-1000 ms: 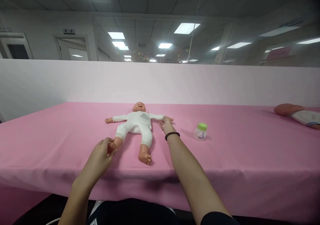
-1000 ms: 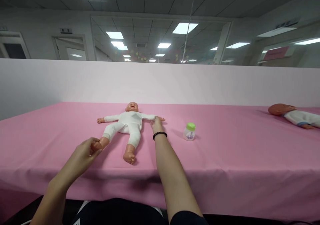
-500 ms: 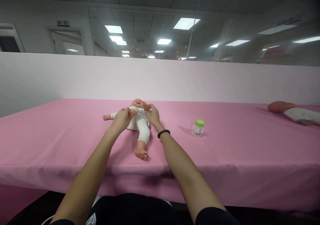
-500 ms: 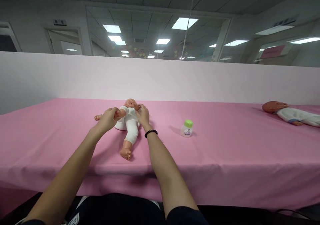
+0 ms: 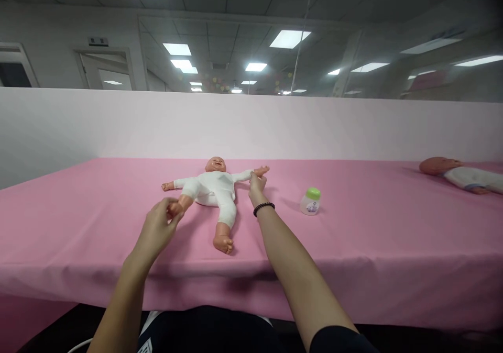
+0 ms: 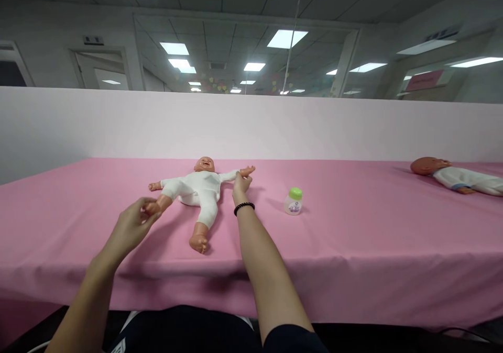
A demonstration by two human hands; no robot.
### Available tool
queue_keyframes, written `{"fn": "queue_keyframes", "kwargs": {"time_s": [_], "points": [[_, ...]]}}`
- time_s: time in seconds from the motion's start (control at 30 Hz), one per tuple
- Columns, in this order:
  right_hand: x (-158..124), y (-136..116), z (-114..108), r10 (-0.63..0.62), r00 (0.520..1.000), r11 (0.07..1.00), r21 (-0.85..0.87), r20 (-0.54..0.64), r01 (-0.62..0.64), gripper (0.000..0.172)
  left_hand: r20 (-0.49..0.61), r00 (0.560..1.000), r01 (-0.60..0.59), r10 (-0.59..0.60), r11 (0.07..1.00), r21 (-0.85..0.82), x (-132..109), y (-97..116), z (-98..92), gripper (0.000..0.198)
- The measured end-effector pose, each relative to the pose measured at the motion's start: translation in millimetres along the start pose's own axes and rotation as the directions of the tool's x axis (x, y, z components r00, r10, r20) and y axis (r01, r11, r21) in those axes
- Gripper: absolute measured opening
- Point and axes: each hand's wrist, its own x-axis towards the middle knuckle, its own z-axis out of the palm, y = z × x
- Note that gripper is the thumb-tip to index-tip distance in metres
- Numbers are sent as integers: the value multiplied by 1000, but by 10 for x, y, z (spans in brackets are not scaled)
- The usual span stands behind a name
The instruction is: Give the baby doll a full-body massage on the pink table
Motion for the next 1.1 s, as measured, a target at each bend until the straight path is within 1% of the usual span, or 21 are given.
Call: {"fn": "queue_keyframes", "kwargs": {"time_s": [0.07,0.1,0.13,0.2,0.23,0.27,0.3,0.33,0.43,0.47,0.5,0.57,0.63,0.7,0.83,0.9,0.93,0.97,1.03,1.07,1.1], "points": [[-83,-91,65,-72,997,996,-47,42,74,47,-59,993,-96,98,995,39,358,159,119,17],[-137,-126,91,-169,979,980,-89,114,180,43,-45,991,-125,129,989,84,540,237,199,15],[-194,-152,112,-286,933,938,-135,217,319,39,12,990,-141,141,982,127,709,310,286,12],[-304,-175,145,-462,762,788,-185,454,588,30,119,985,-149,127,969,196,966,425,448,15],[-347,-178,159,-493,685,726,-181,537,664,28,155,980,-154,121,964,218,1041,467,501,17],[-376,-179,171,-498,645,700,-171,579,694,28,176,977,-159,120,960,230,1074,499,525,18],[-391,-183,181,-491,649,714,-159,581,682,29,182,976,-164,123,960,228,1066,519,514,18],[-389,-189,187,-469,696,763,-147,543,629,29,175,976,-164,127,963,214,1018,529,468,15],[-304,-210,157,-246,934,957,-90,259,277,37,116,985,-137,124,985,107,670,475,187,9],[-261,-207,126,-123,980,990,-52,154,132,41,108,987,-127,120,990,54,508,424,80,13],[-219,-194,86,-6,998,1000,-14,69,7,43,106,988,-109,108,994,7,337,356,-17,18],[-149,-142,-10,160,987,987,31,-23,-159,41,147,988,-50,57,998,-49,13,174,-156,24],[-115,-84,-97,243,969,970,18,-53,-243,39,189,982,11,-3,999,-46,-217,-25,-218,21],[-119,-65,-134,278,958,960,2,-75,-278,39,166,986,42,-36,999,-32,-290,-166,-228,18],[-214,-189,-33,125,990,992,-6,-58,-126,40,-6,999,-52,52,999,-17,38,-72,-146,13],[-298,-261,46,-44,997,997,-63,57,48,39,-42,989,-141,140,990,-16,333,99,-17,10],[-345,-280,78,-159,974,978,-110,160,177,37,-6,985,-172,172,985,1,481,178,75,9],[-393,-285,102,-280,915,929,-159,291,334,33,19,981,-191,191,981,18,618,242,177,8],[-475,-263,130,-443,716,744,-225,539,629,31,87,977,-199,196,980,28,830,307,377,10],[-503,-244,138,-470,637,657,-239,611,715,34,106,975,-198,195,980,24,894,313,451,11],[-517,-225,143,-478,598,603,-254,643,756,36,116,975,-192,189,981,17,926,307,493,11]]}}
